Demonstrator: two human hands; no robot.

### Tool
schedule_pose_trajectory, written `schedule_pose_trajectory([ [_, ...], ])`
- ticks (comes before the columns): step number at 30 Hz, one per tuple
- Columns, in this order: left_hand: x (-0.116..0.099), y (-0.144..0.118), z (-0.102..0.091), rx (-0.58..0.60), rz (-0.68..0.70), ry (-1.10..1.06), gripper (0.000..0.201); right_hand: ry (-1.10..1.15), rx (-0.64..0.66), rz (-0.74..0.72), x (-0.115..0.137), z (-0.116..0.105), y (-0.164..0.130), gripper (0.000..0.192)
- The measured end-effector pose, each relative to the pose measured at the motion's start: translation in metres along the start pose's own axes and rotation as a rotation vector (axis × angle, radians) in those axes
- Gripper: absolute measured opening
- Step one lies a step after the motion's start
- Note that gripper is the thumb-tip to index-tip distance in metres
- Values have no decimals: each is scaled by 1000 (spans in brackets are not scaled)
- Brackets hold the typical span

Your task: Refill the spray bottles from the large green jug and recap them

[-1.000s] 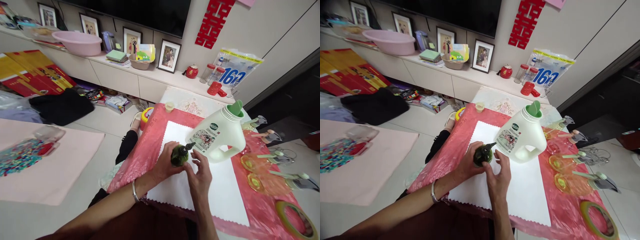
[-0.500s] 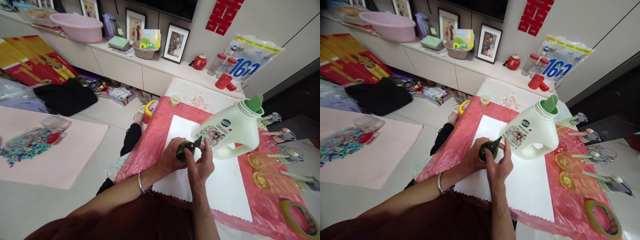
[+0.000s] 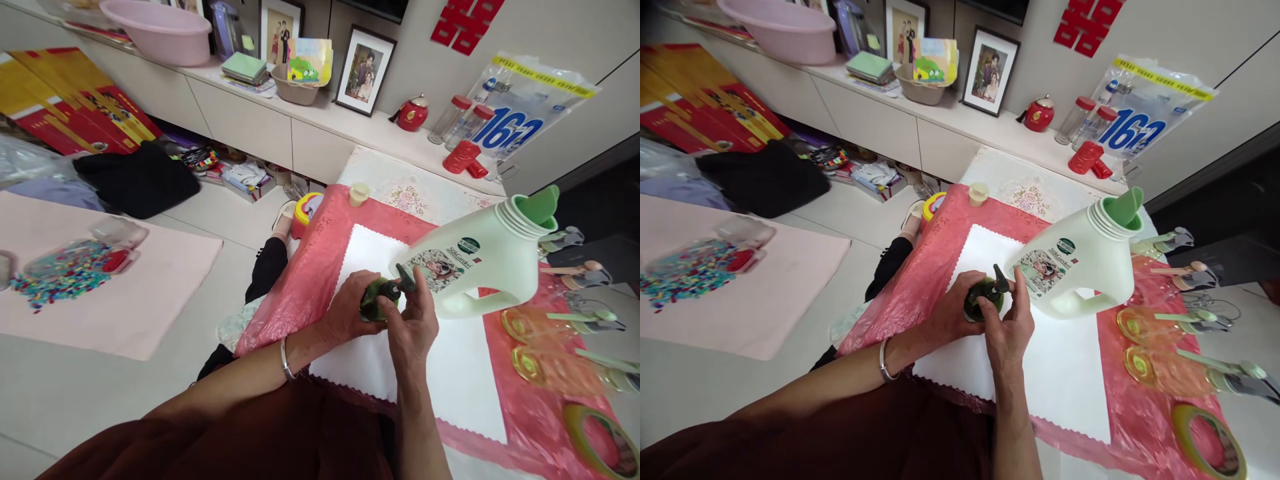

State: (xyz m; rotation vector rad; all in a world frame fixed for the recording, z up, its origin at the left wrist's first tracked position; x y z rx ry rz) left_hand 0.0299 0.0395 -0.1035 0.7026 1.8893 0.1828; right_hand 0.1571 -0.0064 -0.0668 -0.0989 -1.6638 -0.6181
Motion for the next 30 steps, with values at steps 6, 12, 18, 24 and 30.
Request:
schedule_pose_trajectory([
  [6, -4, 1, -2, -6, -2, -11, 84, 151, 252, 76, 5, 2, 4, 63],
  [12, -3, 1, -2, -18, -13, -19, 79, -119, 277, -148, 28, 6, 12, 34],
  [18, 1, 0, 0, -22, -6, -32, 87, -176, 315, -107, 30, 5, 15, 37],
  [24, 1, 1, 1, 7, -28, -50, 91, -147, 355, -71, 34, 1, 16, 38],
  [30, 0, 2, 1, -14, -43, -23, 83, -172, 455, -186, 48, 14, 20, 31],
])
Point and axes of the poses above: each hand's wrist, its own y-axis towards the middle knuckle, its own z-axis out of the palm, x = y × z, the point moved 7 cm from there along y, towards the middle knuckle, and after that the axes turned 11 degrees about y, right-handed, at the moved point
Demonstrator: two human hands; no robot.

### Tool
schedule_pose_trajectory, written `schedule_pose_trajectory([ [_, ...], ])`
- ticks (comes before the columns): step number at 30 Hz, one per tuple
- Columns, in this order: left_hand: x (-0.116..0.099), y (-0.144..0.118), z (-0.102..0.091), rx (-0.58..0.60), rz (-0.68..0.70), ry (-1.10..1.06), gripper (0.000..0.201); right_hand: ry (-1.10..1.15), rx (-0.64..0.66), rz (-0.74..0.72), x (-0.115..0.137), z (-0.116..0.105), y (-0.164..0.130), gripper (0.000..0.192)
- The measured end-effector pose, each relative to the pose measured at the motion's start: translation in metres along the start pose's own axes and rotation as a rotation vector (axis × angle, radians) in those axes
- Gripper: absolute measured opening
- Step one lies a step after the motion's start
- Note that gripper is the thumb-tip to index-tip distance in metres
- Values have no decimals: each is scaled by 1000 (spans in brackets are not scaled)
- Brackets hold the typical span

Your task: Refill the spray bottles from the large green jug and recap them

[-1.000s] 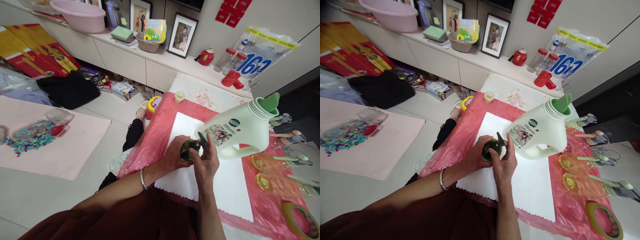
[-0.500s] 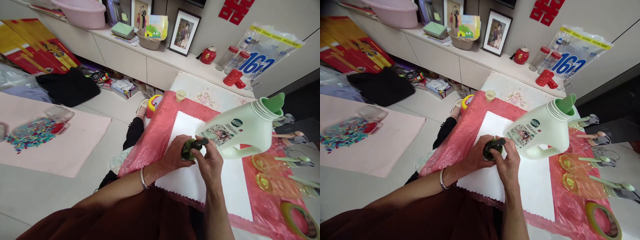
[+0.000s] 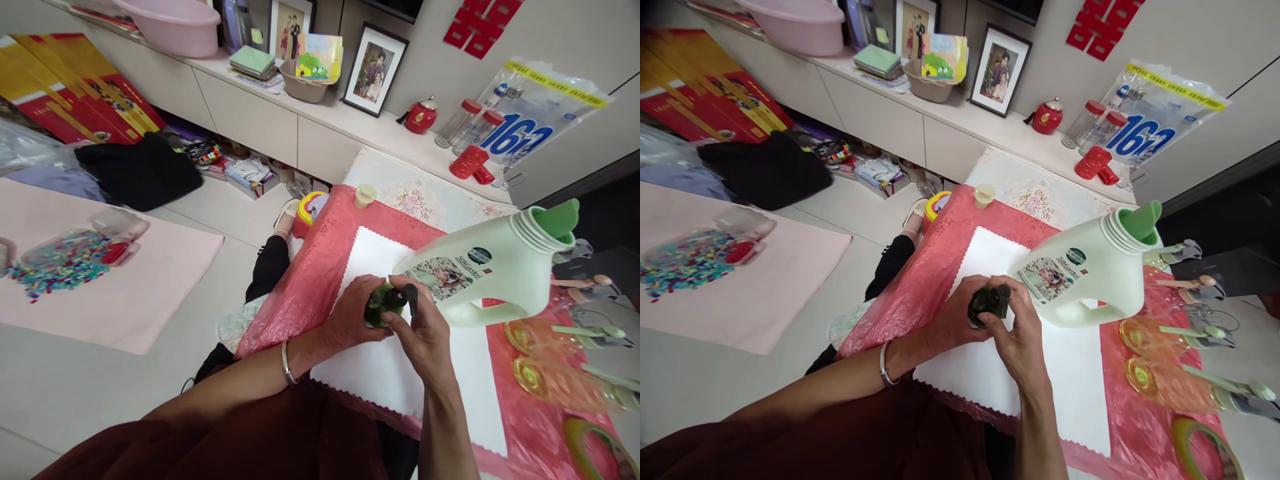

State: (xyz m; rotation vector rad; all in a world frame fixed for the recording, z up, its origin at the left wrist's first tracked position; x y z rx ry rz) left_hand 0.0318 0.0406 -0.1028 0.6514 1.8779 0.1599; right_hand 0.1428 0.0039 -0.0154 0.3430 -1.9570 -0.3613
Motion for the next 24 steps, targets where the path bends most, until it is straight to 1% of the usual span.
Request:
schedule_pose_trajectory([
  [3, 0, 0, 0, -3, 16, -11, 77, -164, -74, -38, 4, -4, 4, 26],
  [5, 1, -1, 1, -12, 35, -28, 81, -176, -84, -38, 3, -5, 4, 24],
  [8, 3, -2, 1, -29, 53, -38, 93, -26, -71, 9, 0, -9, 2, 28],
  [11, 3, -2, 2, -21, 57, -37, 97, 209, -99, 44, 4, -16, 4, 37],
  [13, 2, -2, 1, -28, 72, -37, 97, 345, -138, -17, 19, -22, 12, 39],
  [15, 0, -3, 1, -48, 95, -34, 97, 432, -198, -131, 41, -30, 24, 39],
  [18, -1, -4, -1, -77, 123, -25, 98, 466, -296, -293, 73, -44, 48, 34],
  [20, -1, -4, -1, -72, 115, -22, 98, 435, -329, -354, 85, -52, 67, 31],
  [21, -1, -4, -2, -63, 105, -21, 98, 402, -312, -367, 87, -53, 77, 31],
  [22, 0, -4, -2, -52, 91, -20, 97, 352, -266, -365, 86, -51, 88, 32],
  [23, 0, -3, -2, -39, 78, -18, 96, 277, -198, -360, 81, -46, 99, 32],
  [24, 0, -3, -2, -30, 69, -16, 96, 178, -103, -330, 71, -37, 109, 31],
])
Point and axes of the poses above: each hand's wrist, its own y-axis towards the middle knuckle, its own z-axis out of the palm, x = y × z, the point moved 7 cm from there along y, towards the middle knuckle, and after that the axes turned 11 degrees about y, right-handed, at the moved point
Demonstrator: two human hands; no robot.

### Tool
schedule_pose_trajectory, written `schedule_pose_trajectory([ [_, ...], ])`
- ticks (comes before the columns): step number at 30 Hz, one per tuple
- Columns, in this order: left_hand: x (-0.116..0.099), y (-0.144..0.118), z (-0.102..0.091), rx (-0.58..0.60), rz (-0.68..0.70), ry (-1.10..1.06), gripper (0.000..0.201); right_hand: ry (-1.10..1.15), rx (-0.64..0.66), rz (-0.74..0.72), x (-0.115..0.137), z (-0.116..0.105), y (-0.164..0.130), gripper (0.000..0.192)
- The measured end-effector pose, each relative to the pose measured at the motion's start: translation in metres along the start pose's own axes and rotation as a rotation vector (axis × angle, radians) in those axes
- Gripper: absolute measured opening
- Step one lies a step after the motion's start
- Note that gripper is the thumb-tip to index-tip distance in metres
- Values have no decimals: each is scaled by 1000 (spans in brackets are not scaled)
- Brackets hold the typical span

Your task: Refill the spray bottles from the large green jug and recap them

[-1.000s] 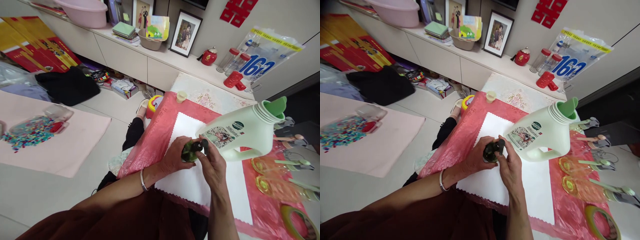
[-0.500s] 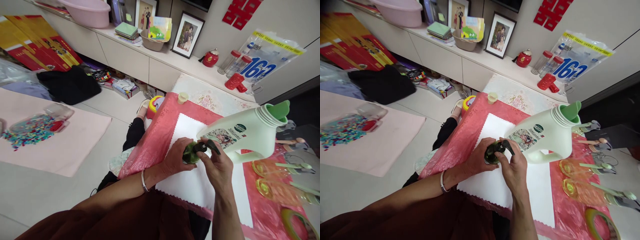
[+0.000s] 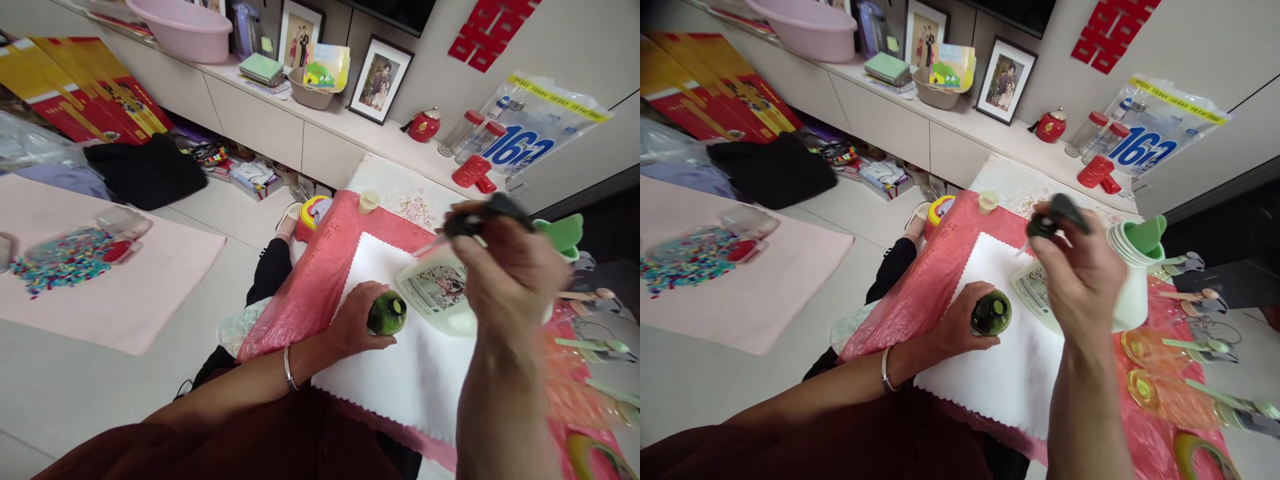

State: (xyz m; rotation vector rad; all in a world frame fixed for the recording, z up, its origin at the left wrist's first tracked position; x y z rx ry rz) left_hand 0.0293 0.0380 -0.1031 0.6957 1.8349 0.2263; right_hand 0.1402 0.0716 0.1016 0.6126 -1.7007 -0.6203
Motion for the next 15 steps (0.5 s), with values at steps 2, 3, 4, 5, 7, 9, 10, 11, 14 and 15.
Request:
schedule_pose_trajectory([
  [2, 0, 0, 1, 11, -13, 5, 96, -267, 231, 23, -33, 19, 2, 29],
  [3, 0, 0, 1, 11, -15, 9, 96, -412, 385, 69, -55, 32, -3, 28],
  [4, 1, 0, 2, 9, -12, 14, 97, -568, 548, 160, -81, 42, -11, 29],
  [5, 1, 0, 2, 5, -6, 21, 98, -618, 637, 211, -101, 49, -18, 30],
  [7, 1, -1, 3, -15, 17, 32, 98, -692, 753, 288, -132, 57, -32, 31],
  [9, 1, -1, 3, -29, 40, 40, 99, -745, 822, 340, -153, 61, -43, 31],
  [10, 1, -1, 3, -31, 44, 43, 99, -768, 852, 360, -160, 61, -47, 32],
  [11, 1, -2, 4, -31, 43, 45, 99, -785, 877, 374, -166, 62, -51, 33],
  [14, 3, -2, 5, -18, 32, 35, 100, -798, 926, 387, -175, 64, -56, 27],
  [15, 3, -2, 5, -14, 27, 25, 100, -796, 929, 384, -176, 64, -57, 25],
])
Point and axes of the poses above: each hand's wrist, its own y-axis towards the middle knuckle, its own z-axis out of the palm, x = y × z, the point moved 7 cm from there along y, towards the middle knuckle, and after that the axes turned 11 degrees about y, right-handed, at the moved point
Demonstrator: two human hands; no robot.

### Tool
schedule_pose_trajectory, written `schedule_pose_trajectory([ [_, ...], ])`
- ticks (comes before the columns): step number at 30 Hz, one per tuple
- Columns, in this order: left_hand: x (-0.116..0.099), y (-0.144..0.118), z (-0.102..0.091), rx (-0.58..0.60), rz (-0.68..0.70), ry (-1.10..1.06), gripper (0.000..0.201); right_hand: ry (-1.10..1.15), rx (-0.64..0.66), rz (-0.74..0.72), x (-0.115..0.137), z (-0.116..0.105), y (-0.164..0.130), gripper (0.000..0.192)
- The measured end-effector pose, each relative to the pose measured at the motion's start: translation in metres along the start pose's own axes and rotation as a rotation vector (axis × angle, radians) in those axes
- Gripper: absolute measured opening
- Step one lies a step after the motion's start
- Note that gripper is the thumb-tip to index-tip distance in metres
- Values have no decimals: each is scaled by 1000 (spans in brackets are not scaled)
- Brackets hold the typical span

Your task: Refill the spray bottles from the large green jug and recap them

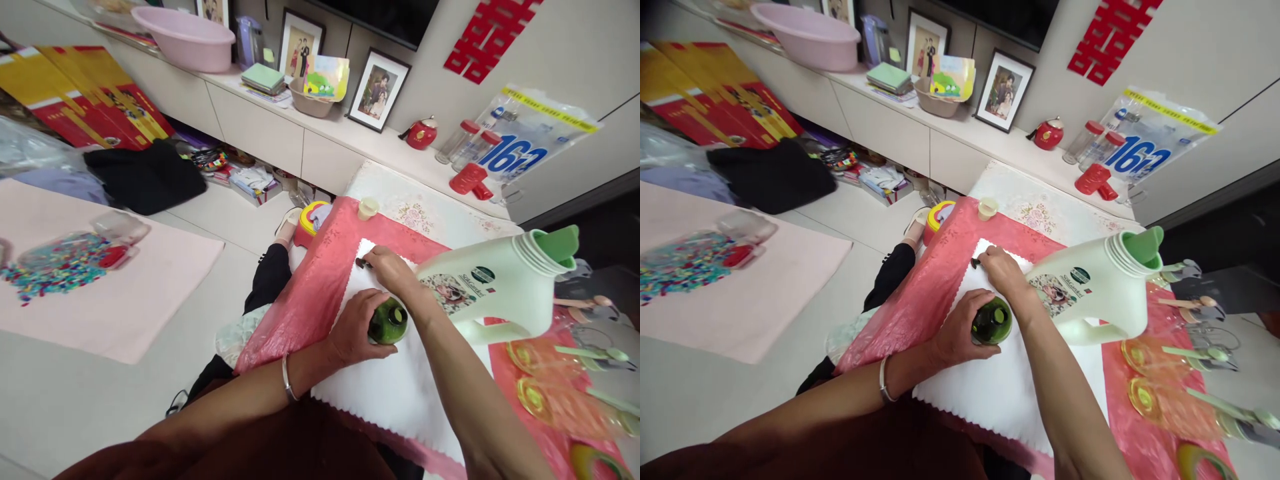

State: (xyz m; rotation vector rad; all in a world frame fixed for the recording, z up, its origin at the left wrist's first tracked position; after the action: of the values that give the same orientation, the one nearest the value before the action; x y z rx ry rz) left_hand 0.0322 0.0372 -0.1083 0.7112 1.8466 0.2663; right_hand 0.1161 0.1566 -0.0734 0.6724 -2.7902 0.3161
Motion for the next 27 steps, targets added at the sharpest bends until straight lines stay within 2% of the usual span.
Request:
schedule_pose_trajectory([
  [2, 1, 0, 0, 12, -12, -19, 100, 5, -33, -11, 4, -4, -2, 26],
  [4, 2, -1, 0, 23, -30, -22, 101, 11, -135, -27, 14, -19, -14, 31],
  [7, 1, -2, -1, 15, -22, -5, 100, 12, -436, -64, 39, -67, -57, 34],
  [8, 0, -2, -2, 8, -12, -2, 100, 11, -604, -91, 48, -88, -79, 31],
  [9, -1, -2, -3, 0, 1, -2, 100, 17, -880, -201, 59, -113, -110, 25],
  [11, -2, -3, -4, -14, 17, -7, 100, -93, -1332, -302, 69, -142, -173, 25],
  [12, -3, -3, -5, -18, 21, -10, 100, -147, -1481, -291, 66, -148, -199, 21],
  [14, -3, -3, -4, -13, 15, -12, 99, -80, -1666, -207, 43, -149, -240, 25],
  [15, -3, -3, -4, -5, 6, -12, 99, 86, -1682, -142, 22, -145, -253, 33],
  [16, -3, -2, -3, 3, -7, -12, 98, 297, -1633, -25, -3, -137, -260, 35],
  [18, -3, -2, -3, 15, -29, -13, 98, 681, -1481, 173, -46, -109, -268, 41],
  [20, -3, -2, -3, 23, -40, -15, 98, 938, -1332, 299, -71, -79, -269, 58],
  [23, -4, -1, -3, 46, -57, -24, 97, 1091, -1227, 396, -89, -50, -263, 66],
  [27, -4, 0, -5, 58, -70, -30, 97, 1093, -1350, 406, -104, -41, -247, 60],
])
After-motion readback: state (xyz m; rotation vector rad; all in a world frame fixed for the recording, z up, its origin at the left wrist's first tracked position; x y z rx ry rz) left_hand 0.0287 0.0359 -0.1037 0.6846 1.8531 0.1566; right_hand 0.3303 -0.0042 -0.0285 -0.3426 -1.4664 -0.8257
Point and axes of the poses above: each hand's wrist, its own y-axis towards the middle knuckle, its own z-axis out of the palm, x = y × z, the point moved 7 cm from there along y, towards the middle knuckle, and after that the axes turned 11 degrees about y, right-handed, at the moved point
